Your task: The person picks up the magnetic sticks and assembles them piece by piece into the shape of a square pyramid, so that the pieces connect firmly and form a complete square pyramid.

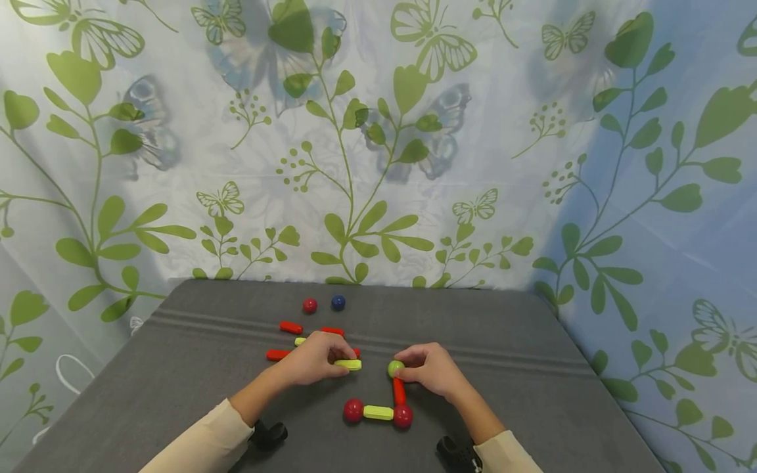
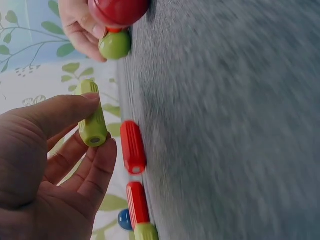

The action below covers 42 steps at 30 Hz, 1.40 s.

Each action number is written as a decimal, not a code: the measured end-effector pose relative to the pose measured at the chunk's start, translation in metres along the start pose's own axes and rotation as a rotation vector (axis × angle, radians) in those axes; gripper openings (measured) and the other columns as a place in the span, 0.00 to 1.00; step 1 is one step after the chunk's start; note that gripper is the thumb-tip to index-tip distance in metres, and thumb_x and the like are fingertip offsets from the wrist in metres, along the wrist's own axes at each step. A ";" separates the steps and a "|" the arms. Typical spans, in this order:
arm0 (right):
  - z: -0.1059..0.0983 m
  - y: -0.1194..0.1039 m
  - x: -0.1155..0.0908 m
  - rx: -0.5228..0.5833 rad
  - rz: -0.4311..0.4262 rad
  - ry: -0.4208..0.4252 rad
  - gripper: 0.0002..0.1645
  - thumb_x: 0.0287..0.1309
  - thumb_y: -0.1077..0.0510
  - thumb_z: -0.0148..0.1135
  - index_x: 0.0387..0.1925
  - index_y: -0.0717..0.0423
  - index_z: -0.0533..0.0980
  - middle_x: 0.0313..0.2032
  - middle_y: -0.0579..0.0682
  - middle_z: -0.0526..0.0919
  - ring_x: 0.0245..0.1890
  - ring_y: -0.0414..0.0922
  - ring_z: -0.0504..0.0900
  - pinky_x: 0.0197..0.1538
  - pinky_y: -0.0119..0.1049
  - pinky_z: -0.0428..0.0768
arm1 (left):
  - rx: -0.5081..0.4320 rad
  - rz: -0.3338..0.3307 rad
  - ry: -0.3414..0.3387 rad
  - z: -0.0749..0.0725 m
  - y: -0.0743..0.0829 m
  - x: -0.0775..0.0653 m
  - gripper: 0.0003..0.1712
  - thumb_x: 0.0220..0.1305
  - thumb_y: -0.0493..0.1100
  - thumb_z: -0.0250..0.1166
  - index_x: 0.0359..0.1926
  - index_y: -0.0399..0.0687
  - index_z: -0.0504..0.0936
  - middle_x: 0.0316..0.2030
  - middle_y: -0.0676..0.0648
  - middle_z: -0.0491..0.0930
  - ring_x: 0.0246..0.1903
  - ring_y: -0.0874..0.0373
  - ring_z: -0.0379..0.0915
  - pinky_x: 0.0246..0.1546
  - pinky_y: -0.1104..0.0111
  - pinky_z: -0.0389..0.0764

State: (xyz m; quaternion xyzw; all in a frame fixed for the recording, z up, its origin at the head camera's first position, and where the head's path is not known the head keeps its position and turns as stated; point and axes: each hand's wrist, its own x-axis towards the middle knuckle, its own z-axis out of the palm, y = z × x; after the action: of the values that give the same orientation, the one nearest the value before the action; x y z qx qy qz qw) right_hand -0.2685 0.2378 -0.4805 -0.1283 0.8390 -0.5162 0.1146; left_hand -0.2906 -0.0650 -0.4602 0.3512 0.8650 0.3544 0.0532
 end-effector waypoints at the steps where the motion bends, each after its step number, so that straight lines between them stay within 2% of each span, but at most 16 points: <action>1: 0.000 0.000 0.000 0.004 0.000 -0.001 0.21 0.55 0.55 0.77 0.50 0.59 0.86 0.44 0.54 0.90 0.41 0.44 0.86 0.43 0.35 0.87 | -0.001 0.005 -0.007 0.002 0.001 0.003 0.10 0.59 0.37 0.76 0.42 0.52 0.90 0.37 0.56 0.86 0.34 0.69 0.78 0.40 0.74 0.81; 8: 0.000 0.001 0.000 0.004 -0.008 0.004 0.21 0.55 0.54 0.77 0.49 0.59 0.86 0.43 0.55 0.90 0.40 0.45 0.86 0.42 0.33 0.86 | -0.009 0.001 -0.046 0.016 0.009 0.024 0.08 0.59 0.39 0.76 0.40 0.55 0.90 0.36 0.59 0.85 0.33 0.71 0.77 0.41 0.76 0.80; 14: 0.000 0.000 0.000 -0.004 0.003 0.005 0.21 0.55 0.53 0.78 0.48 0.58 0.86 0.43 0.53 0.90 0.39 0.44 0.86 0.42 0.33 0.86 | -0.015 -0.011 -0.056 0.023 0.012 0.036 0.08 0.59 0.39 0.77 0.39 0.55 0.90 0.35 0.60 0.86 0.34 0.71 0.78 0.41 0.76 0.81; 29: -0.002 -0.001 -0.001 0.022 0.000 -0.019 0.20 0.57 0.55 0.76 0.50 0.60 0.85 0.44 0.55 0.90 0.41 0.45 0.87 0.44 0.35 0.87 | 0.058 -0.045 -0.092 0.036 0.011 0.050 0.07 0.58 0.40 0.77 0.37 0.56 0.90 0.33 0.61 0.85 0.33 0.71 0.76 0.40 0.76 0.79; 34: -0.002 0.001 -0.001 0.027 -0.010 -0.021 0.20 0.57 0.56 0.76 0.50 0.61 0.85 0.43 0.56 0.89 0.40 0.45 0.86 0.43 0.35 0.87 | 0.067 -0.056 -0.104 0.036 0.012 0.050 0.08 0.59 0.40 0.77 0.39 0.56 0.89 0.33 0.60 0.84 0.34 0.70 0.76 0.40 0.76 0.79; 37: -0.002 0.001 -0.001 0.027 -0.008 -0.019 0.20 0.57 0.56 0.76 0.50 0.60 0.85 0.43 0.55 0.89 0.40 0.45 0.86 0.43 0.35 0.87 | 0.035 -0.061 -0.106 0.033 0.012 0.049 0.09 0.59 0.41 0.77 0.41 0.53 0.89 0.34 0.59 0.85 0.34 0.70 0.77 0.40 0.76 0.80; 40: -0.002 0.001 -0.001 0.012 -0.008 -0.012 0.20 0.57 0.56 0.76 0.49 0.60 0.85 0.43 0.55 0.90 0.40 0.45 0.86 0.42 0.34 0.86 | 0.003 -0.055 -0.078 0.027 0.011 0.050 0.10 0.61 0.42 0.76 0.44 0.49 0.89 0.35 0.58 0.86 0.34 0.70 0.78 0.40 0.76 0.81; 42: -0.001 0.001 -0.001 0.001 -0.009 -0.006 0.20 0.57 0.55 0.76 0.49 0.59 0.86 0.43 0.54 0.90 0.40 0.45 0.86 0.42 0.33 0.86 | -0.014 -0.045 -0.036 0.021 0.010 0.051 0.11 0.63 0.43 0.74 0.45 0.45 0.89 0.35 0.57 0.86 0.34 0.69 0.79 0.40 0.74 0.82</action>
State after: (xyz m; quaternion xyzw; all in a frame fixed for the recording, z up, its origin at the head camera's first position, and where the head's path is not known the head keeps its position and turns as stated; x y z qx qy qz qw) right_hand -0.2685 0.2395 -0.4811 -0.1335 0.8380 -0.5166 0.1148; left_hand -0.3157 -0.0150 -0.4615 0.3376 0.8690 0.3529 0.0792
